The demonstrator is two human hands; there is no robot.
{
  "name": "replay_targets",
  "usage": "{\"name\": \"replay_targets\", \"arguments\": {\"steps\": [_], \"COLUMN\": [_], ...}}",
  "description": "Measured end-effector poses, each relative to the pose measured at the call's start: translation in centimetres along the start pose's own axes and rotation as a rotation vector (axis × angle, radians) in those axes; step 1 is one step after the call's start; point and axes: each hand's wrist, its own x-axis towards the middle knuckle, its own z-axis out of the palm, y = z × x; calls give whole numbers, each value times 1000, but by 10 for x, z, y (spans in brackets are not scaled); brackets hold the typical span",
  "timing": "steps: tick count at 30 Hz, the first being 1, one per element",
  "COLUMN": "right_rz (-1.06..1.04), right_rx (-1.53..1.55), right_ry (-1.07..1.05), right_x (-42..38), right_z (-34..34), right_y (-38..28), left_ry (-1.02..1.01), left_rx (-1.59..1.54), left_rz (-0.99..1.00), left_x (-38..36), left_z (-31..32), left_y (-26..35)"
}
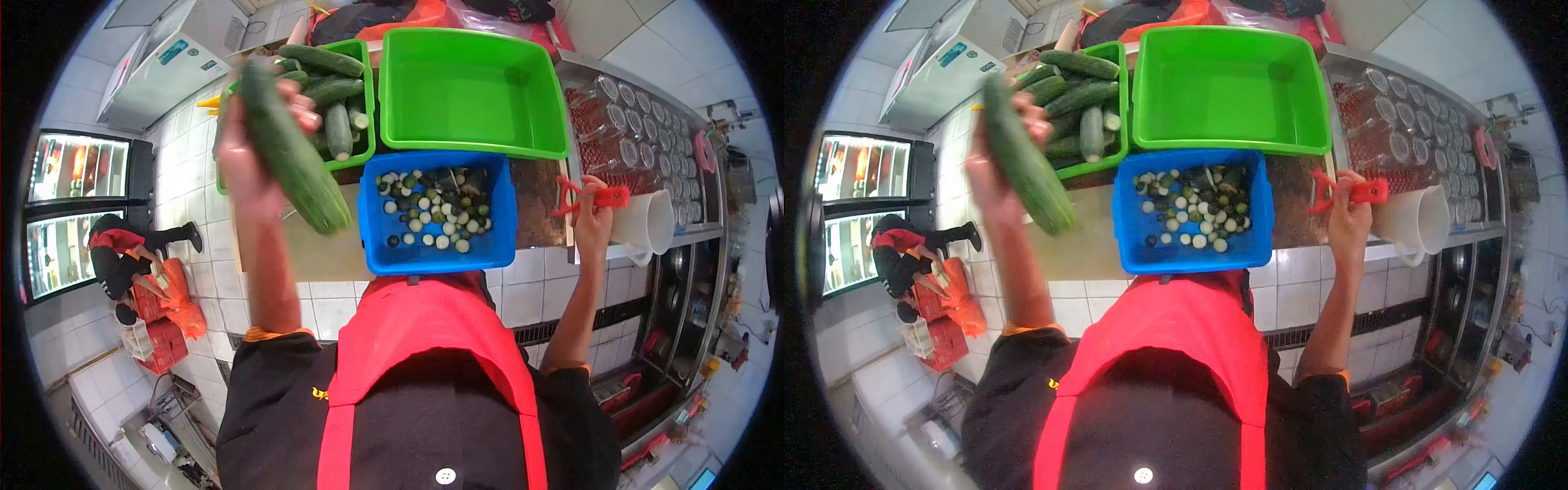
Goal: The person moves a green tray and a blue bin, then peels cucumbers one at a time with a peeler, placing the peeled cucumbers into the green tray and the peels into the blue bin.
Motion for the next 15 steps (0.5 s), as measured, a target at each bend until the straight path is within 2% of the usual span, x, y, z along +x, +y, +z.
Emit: {"name": "replay_targets", "arguments": {"steps": [1,4,5,6,8,9,11,12,14,15], "right_rz": [-26,-20,-93,-86,-211,-208,-209,-211,-175,-15], "right_rx": [217,217,339,336,398,397,757,758,854,775], "right_ry": [-121,-217,-270,-263,-455,-452,-611,-610,-785,-788], "right_x": [-4,-33,-35,-41,-62,-71,-84,-85,-83,-83], "right_z": [-3,4,10,11,23,29,42,44,50,55], "right_y": [-3,-22,-4,-8,-29,-39,-55,-56,-57,-64], "left_ry": [17,151,196,169,231,231,265,264,226,225], "left_rx": [-53,-75,-16,-33,5,5,77,78,202,201], "left_rz": [-90,-259,-313,-349,-381,-386,-466,-466,-477,-477], "left_x": [1,-10,-14,-18,-23,-25,-29,-31,-35,-36], "left_z": [-5,-19,-25,-29,-36,-40,-43,-43,-42,-38], "left_y": [-29,-107,-123,-134,-151,-156,-159,-159,-158,-158]}}
